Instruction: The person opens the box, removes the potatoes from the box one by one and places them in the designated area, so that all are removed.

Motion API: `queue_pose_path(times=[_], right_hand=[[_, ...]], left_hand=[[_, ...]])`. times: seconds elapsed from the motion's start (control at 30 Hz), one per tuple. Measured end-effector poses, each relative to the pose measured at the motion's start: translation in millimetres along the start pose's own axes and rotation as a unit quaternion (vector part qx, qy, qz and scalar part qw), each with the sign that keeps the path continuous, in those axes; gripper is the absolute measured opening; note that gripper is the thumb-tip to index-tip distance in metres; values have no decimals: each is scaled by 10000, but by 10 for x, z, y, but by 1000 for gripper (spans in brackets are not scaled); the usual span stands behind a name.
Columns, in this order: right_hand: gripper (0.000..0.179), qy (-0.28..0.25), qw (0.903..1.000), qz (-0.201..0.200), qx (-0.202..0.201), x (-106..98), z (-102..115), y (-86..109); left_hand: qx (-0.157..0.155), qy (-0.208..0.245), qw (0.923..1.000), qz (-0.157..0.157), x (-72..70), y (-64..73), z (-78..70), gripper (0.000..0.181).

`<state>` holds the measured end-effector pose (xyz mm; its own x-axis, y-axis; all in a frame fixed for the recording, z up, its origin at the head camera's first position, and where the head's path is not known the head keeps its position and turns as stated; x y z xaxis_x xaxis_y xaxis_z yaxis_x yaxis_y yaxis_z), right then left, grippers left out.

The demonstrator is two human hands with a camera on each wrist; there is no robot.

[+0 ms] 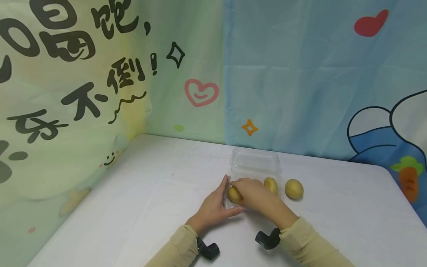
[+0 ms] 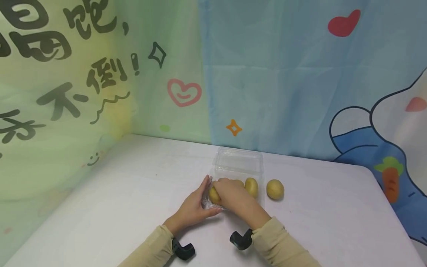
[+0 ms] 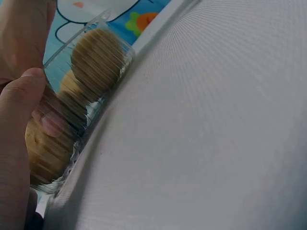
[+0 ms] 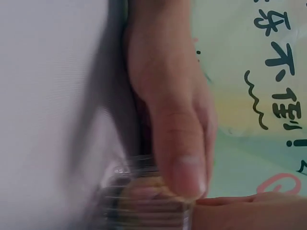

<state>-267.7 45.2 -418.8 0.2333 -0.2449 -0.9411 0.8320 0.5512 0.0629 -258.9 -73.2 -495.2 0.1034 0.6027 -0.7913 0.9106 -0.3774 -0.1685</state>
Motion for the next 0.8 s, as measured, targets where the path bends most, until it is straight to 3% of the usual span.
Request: queue_pose_path(times=[0.2, 0.4, 0.8], right_hand=[[57, -401, 9983, -432, -6, 27, -60, 36], [58, -581, 9965, -561, -200, 76, -144, 57], [60, -808, 9868, -982, -998, 76, -300, 97]], left_hand=[[-71, 11, 10000, 31, -7, 7, -13, 111], [-98, 73, 9999, 119, 13, 6, -13, 111], [-183, -8, 9998, 112, 26, -14, 8, 112]])
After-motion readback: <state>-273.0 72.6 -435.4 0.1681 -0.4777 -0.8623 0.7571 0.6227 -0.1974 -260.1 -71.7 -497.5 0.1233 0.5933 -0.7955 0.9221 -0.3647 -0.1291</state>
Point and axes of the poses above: each hand's wrist, its own y-axis away from the middle knuckle, its own x-axis out of the palm, z = x × y, the point moved 5 cm from there along -y, towards the middle knuckle, and after that the axes turned 7 degrees about -y, right-handed, at the moved point
